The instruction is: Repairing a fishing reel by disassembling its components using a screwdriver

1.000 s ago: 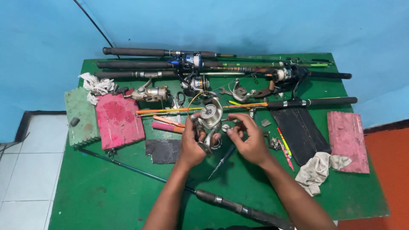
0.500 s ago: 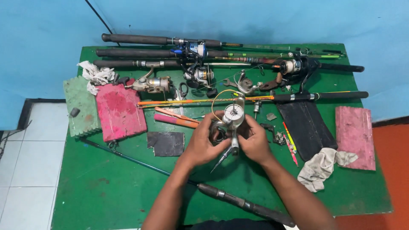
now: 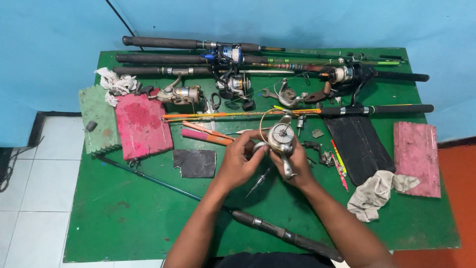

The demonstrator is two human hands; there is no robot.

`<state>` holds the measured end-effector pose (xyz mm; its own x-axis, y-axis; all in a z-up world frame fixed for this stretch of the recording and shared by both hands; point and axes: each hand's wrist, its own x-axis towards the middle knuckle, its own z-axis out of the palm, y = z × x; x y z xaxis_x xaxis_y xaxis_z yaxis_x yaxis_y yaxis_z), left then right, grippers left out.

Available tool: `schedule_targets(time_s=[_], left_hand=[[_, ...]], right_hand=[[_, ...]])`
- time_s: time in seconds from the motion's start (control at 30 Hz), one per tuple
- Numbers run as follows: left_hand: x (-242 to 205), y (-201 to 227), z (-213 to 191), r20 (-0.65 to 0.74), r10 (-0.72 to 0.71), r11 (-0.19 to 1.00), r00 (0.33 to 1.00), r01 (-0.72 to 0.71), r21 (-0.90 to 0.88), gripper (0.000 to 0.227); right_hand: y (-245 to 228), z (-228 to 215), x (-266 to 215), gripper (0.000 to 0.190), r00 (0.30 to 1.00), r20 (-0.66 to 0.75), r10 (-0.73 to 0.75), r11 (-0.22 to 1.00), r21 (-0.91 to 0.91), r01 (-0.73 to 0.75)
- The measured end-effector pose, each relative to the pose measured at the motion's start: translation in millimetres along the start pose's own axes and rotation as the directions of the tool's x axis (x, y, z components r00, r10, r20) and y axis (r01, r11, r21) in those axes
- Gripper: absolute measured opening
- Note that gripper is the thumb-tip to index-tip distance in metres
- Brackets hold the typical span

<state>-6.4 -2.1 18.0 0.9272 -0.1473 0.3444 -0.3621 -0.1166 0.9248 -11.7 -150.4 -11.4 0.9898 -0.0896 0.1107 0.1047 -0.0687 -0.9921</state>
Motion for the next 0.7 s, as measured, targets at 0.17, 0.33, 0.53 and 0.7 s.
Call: schedule_targets(time_s=[0.17, 0.33, 0.53, 0.7], left_hand=[[4.6, 0.3, -4.1, -0.016, -0.015, 0.999, 1.0, 0.016, 0.049, 0.021], [6.8, -4.8, -14.2, -0.024, -0.062, 0.997, 0.998, 0.061, -0.045, 0.02], [4.8, -32.4, -23.3, -0.055, -0.109, 0.981, 0.993, 0.098, -0.168, 0.026], [8.5, -27.2, -33.8, 0.022, -0.205, 0.933, 0.979, 0.202, -0.297, 0.026]], right_hand=[[-1.8, 0.8, 2.4, 0.05, 0.995, -0.074, 0.062, 0.993, -0.099, -0.069], [-13.4, -2.5, 3.7, 0.028, 0.989, -0.094, 0.116, 0.993, -0.005, -0.117], [-4.6, -7.9, 5.8, 0.016, 0.998, -0.045, 0.035, 0.997, -0.061, -0.038], [-23.7, -7.9, 4.3, 0.015, 0.999, 0.033, -0.002, 1.0, -0.018, 0.002]])
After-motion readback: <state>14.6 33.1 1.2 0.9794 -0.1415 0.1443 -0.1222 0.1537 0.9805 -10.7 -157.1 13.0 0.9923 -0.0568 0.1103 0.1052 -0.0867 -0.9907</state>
